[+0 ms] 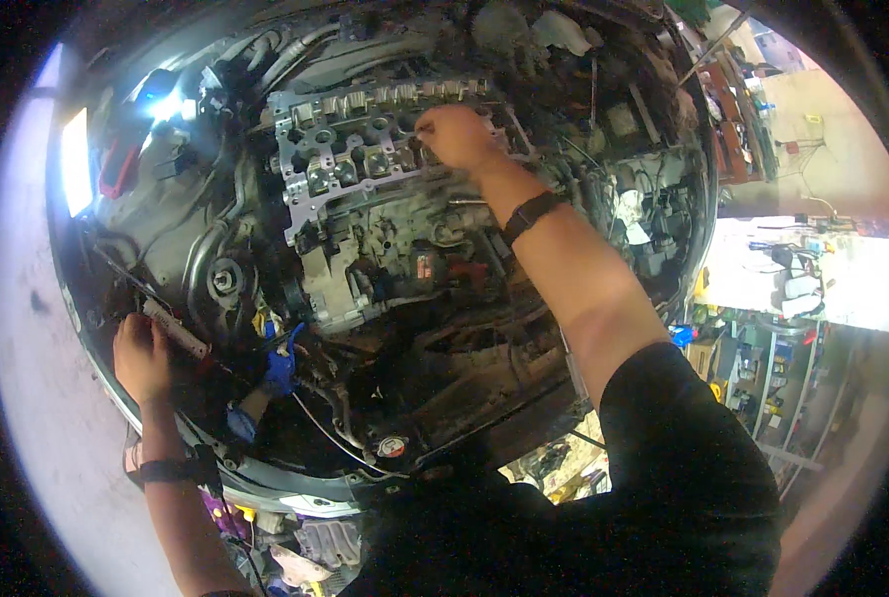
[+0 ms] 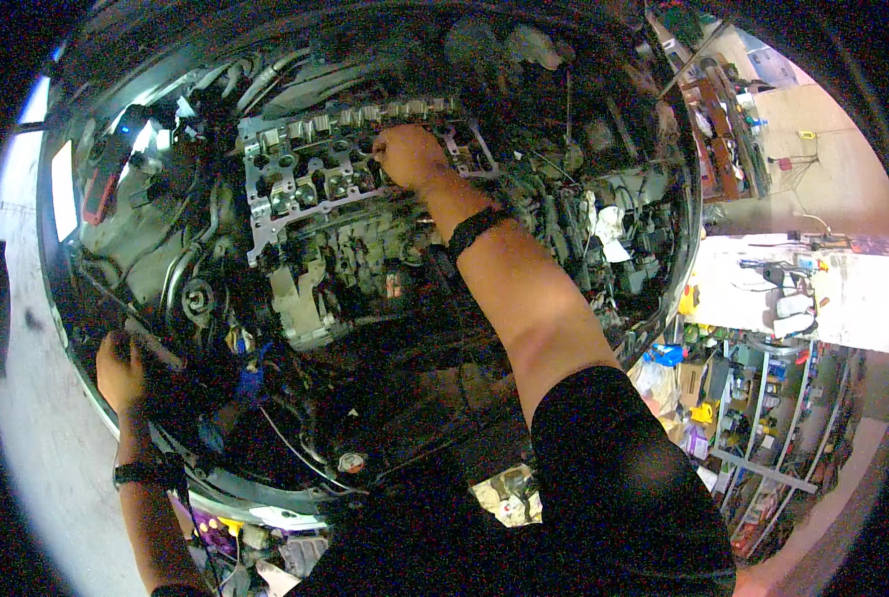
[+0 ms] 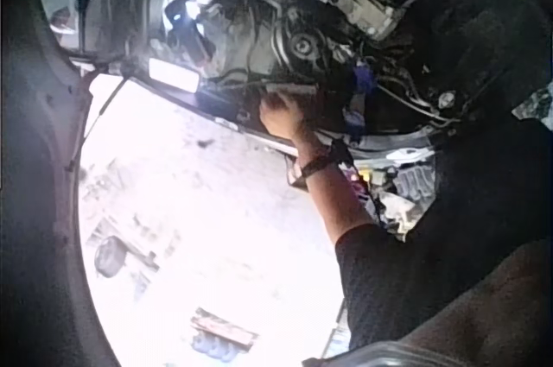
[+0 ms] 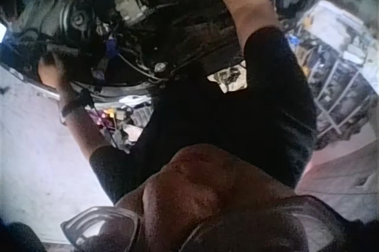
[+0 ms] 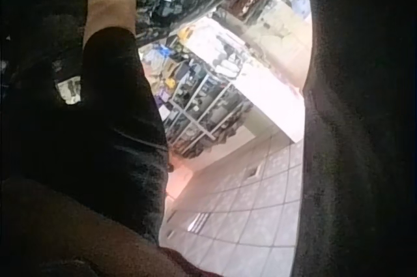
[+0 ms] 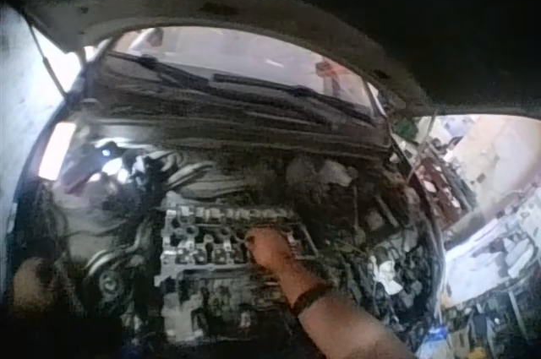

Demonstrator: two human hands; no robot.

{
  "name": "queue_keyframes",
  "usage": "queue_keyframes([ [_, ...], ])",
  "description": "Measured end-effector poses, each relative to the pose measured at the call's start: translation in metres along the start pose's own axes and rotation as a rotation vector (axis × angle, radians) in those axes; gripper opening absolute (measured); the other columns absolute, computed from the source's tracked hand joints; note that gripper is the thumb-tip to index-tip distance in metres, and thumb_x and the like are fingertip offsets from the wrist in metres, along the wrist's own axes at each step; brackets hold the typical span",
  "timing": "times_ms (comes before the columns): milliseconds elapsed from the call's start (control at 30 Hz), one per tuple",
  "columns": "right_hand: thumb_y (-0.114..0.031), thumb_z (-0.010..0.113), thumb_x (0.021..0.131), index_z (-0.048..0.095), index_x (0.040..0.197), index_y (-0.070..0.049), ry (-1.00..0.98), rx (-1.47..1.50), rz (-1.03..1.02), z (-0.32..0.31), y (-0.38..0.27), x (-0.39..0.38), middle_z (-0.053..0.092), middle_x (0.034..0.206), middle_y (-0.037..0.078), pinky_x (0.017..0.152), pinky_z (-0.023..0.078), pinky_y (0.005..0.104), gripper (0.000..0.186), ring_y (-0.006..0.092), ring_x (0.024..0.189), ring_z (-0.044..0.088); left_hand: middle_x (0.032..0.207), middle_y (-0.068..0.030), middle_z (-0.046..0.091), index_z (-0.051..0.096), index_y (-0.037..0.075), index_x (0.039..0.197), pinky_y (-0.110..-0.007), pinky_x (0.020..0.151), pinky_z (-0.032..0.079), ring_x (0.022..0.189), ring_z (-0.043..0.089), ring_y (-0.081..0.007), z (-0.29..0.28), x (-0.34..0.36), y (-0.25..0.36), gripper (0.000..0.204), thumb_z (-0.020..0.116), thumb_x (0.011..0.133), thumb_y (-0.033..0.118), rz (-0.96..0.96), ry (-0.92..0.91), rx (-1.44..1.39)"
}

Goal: Tighten or adjust bolts on a car's cylinder head using a torque wrench.

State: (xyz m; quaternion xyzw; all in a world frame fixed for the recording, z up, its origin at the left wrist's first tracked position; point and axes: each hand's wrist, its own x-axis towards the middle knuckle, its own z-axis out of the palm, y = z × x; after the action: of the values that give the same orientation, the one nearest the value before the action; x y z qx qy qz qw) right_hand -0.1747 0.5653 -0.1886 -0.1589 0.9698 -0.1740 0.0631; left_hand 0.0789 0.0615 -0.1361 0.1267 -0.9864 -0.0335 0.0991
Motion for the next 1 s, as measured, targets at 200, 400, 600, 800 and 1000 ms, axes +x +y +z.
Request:
queue_keyframes([
  [200, -0.019, 0.067, 0.078, 0.074, 0.100, -0.015, -0.113, -0.116, -0.094, -0.009, -0.021, 0.008, 0.071, 0.101, 0.016, 0.087, 0.053, 0.0461, 0.023, 0.0355, 0.094, 0.067, 0.097, -0.0085, 0.064, 0.061, 0.010, 0.095, -0.043, 0.082, 0.047, 0.098, 0.059, -0.0319, -0.003, -0.001, -0.001, 0.019, 0.060, 0.088, 0.028, -0.014, -0.001, -0.017],
  [400, -0.017, 0.068, 0.082, 0.073, 0.102, -0.013, -0.123, -0.100, -0.120, -0.009, -0.011, 0.009, 0.070, 0.102, 0.015, 0.085, 0.052, 0.0436, 0.021, 0.0338, 0.097, 0.065, 0.096, -0.0086, 0.063, 0.060, 0.009, 0.093, -0.043, 0.082, 0.047, 0.098, 0.059, -0.0321, -0.004, 0.002, 0.004, 0.019, 0.061, 0.088, 0.027, -0.041, -0.049, -0.027],
  [600, -0.017, 0.066, 0.081, 0.073, 0.104, -0.014, -0.155, -0.158, -0.070, -0.006, -0.007, 0.010, 0.070, 0.102, 0.014, 0.087, 0.052, 0.0438, 0.024, 0.0339, 0.098, 0.065, 0.095, -0.0088, 0.063, 0.059, 0.008, 0.092, -0.043, 0.081, 0.047, 0.097, 0.059, -0.0329, -0.004, 0.002, 0.000, 0.021, 0.061, 0.087, 0.029, -0.022, -0.047, -0.029],
  [800, -0.018, 0.066, 0.082, 0.074, 0.105, -0.017, -0.195, -0.133, 0.058, -0.011, -0.024, 0.006, 0.070, 0.105, 0.013, 0.089, 0.052, 0.0435, 0.024, 0.0337, 0.100, 0.065, 0.095, -0.0091, 0.062, 0.059, 0.008, 0.092, -0.043, 0.081, 0.047, 0.097, 0.058, -0.0332, -0.001, -0.001, -0.005, 0.023, 0.061, 0.088, 0.030, 0.021, 0.026, 0.007],
  [1000, -0.027, 0.069, 0.083, 0.074, 0.107, -0.018, -0.168, -0.175, 0.017, -0.009, -0.010, 0.008, 0.070, 0.108, 0.012, 0.089, 0.052, 0.0429, 0.026, 0.0320, 0.102, 0.065, 0.096, -0.0088, 0.062, 0.060, 0.008, 0.093, -0.043, 0.082, 0.047, 0.097, 0.059, -0.0330, -0.005, 0.004, 0.003, 0.023, 0.061, 0.088, 0.031, -0.029, -0.072, -0.038],
])
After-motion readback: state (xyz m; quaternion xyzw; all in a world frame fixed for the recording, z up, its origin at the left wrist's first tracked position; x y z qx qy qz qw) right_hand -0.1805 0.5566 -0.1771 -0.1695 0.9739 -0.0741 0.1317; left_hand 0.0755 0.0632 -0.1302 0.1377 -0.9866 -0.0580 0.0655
